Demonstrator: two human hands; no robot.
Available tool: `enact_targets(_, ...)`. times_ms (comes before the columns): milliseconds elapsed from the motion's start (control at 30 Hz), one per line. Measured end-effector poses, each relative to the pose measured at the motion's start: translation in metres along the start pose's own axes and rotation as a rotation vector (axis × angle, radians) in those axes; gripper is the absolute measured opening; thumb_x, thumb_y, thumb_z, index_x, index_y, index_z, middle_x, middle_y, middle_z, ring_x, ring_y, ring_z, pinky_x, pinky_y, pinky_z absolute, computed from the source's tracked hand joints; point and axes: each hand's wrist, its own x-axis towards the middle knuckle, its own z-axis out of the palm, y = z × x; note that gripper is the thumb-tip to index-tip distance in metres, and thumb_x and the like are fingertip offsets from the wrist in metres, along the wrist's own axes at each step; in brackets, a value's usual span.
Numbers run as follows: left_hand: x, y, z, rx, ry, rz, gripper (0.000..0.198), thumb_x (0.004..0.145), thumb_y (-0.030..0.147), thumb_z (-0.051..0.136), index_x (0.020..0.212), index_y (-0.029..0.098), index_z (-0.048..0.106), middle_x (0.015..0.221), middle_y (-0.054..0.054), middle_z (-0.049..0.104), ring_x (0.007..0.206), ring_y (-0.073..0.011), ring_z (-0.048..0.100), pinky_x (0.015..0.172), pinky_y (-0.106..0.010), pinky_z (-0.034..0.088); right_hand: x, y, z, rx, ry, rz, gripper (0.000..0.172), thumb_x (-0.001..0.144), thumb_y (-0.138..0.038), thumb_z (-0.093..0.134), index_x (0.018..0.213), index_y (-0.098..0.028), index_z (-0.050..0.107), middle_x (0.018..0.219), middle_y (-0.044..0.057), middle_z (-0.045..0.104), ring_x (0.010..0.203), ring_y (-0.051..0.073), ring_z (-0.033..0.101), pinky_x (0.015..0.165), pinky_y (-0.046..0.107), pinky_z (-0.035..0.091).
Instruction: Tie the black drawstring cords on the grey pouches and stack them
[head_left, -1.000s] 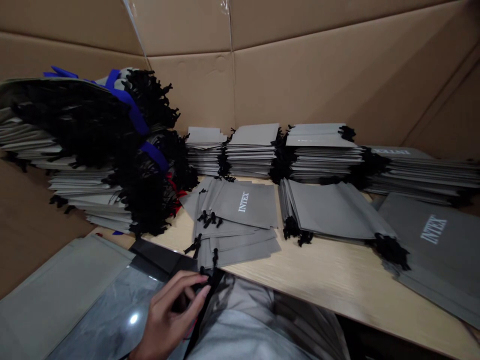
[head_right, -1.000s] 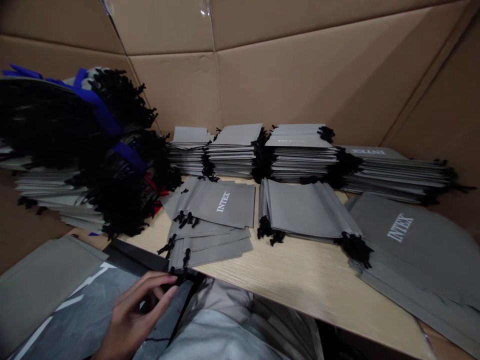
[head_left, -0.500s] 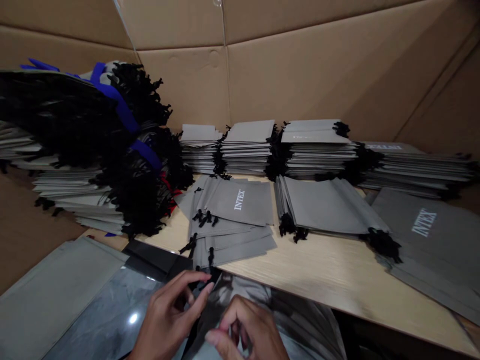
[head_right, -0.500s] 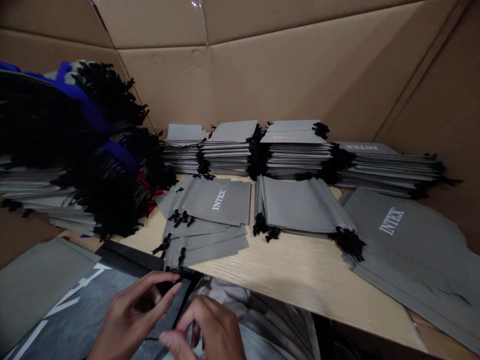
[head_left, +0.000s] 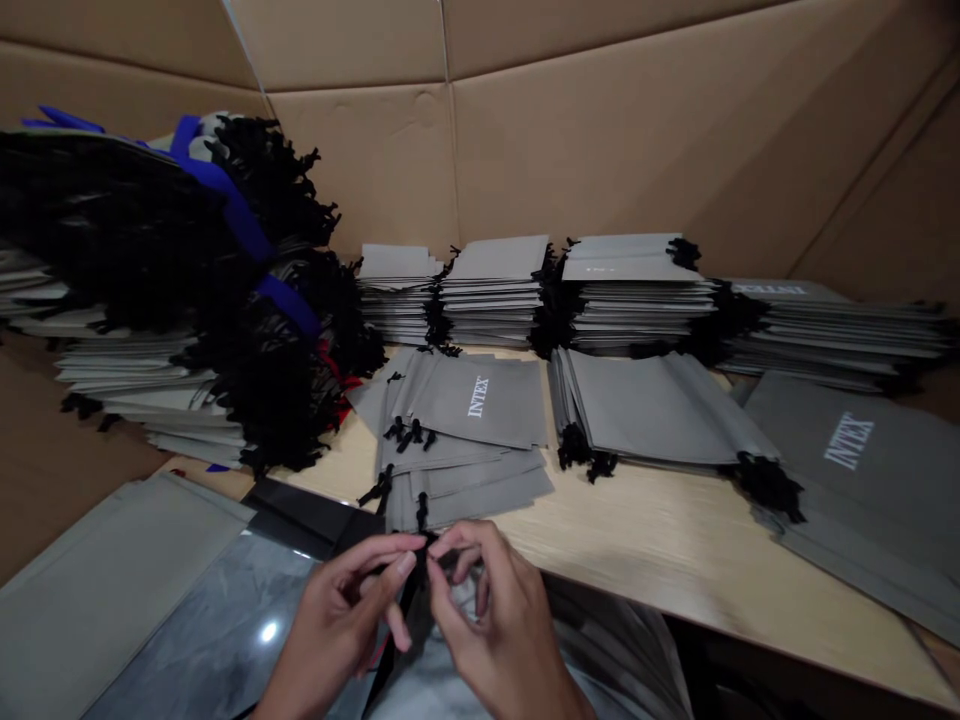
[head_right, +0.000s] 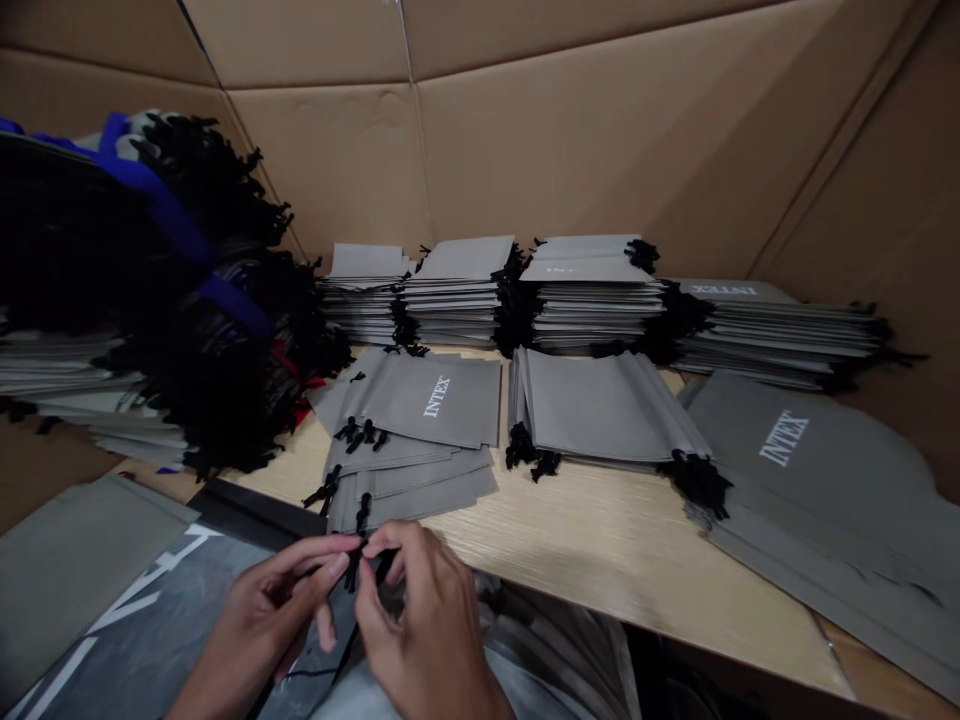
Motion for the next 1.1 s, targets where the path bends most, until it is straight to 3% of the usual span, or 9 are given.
enact_targets(167,-0.001,-0.002,-0.001,0.015,0.024,0.082,0.065,0.084,0.079,0.079,0.113,0.02,0.086,0.05,-0.001,0.072,0.034,-0.0095,0.043,0.034,-0.018,0.031,0.004,0.003,-0.001,0.018,-0.055,-0.055,0.024,0.099,-0.014,0.065,0.119,-0.026,0.065,0.097,-0.002,0.079,0.069,0.012,0.073,0.052,0.02,0.05)
enact_targets(400,-0.002,0.001,0.002,0.063,0.09,0.217,0.053,0.087,0.07,0.083,0.103,0.02,0.091,0.068,-0.004,0.08,0.04,-0.0089,0.05,0.036,-0.016,0.038,0.006,0.002,-0.006,-0.072,-0.118,-0.183,0.025,0.105,-0.014,0.062,0.126,-0.026,0.058,0.101,0.0,0.078,0.078,0.016,0.076,0.076,0.027,0.062)
enact_targets(567,-0.001,0.001,0.003,0.091,0.11,0.301,0.043,0.089,0.061,0.084,0.1,0.021,0.092,0.073,-0.006,0.084,0.051,-0.0142,0.065,0.046,-0.019,0.055,0.008,0.0,-0.009,-0.127,-0.109,-0.203,0.021,0.107,-0.016,0.06,0.124,-0.027,0.058,0.101,-0.001,0.079,0.077,0.017,0.077,0.073,0.029,0.061)
enact_targets(700,-0.002,0.004,0.003,0.074,0.109,0.345,0.032,0.09,0.052,0.085,0.098,0.022,0.092,0.088,-0.008,0.09,0.081,-0.0247,0.087,0.072,-0.024,0.07,0.006,0.0,-0.007,-0.162,-0.08,-0.236,0.016,0.109,-0.017,0.058,0.122,-0.027,0.059,0.096,-0.002,0.078,0.075,0.017,0.078,0.072,0.03,0.059)
enact_targets(900,-0.004,0.003,0.005,0.076,0.149,0.405,0.027,0.092,0.048,0.085,0.098,0.022,0.092,0.093,-0.008,0.092,0.087,-0.027,0.089,0.079,-0.027,0.072,0.004,-0.003,-0.003,-0.219,-0.034,-0.268,0.01,0.113,-0.02,0.053,0.12,-0.025,0.059,0.093,-0.001,0.08,0.066,0.016,0.076,0.072,0.029,0.057)
enact_targets(1100,-0.005,0.0,0.009,0.059,0.196,0.436,0.025,0.092,0.045,0.085,0.1,0.023,0.093,0.096,-0.008,0.092,0.087,-0.0274,0.09,0.079,-0.028,0.073,-0.001,-0.005,0.003,-0.22,-0.009,-0.303,0.014,0.114,-0.015,0.05,0.122,-0.024,0.058,0.108,0.003,0.084,0.06,0.014,0.073,0.068,0.03,0.056)
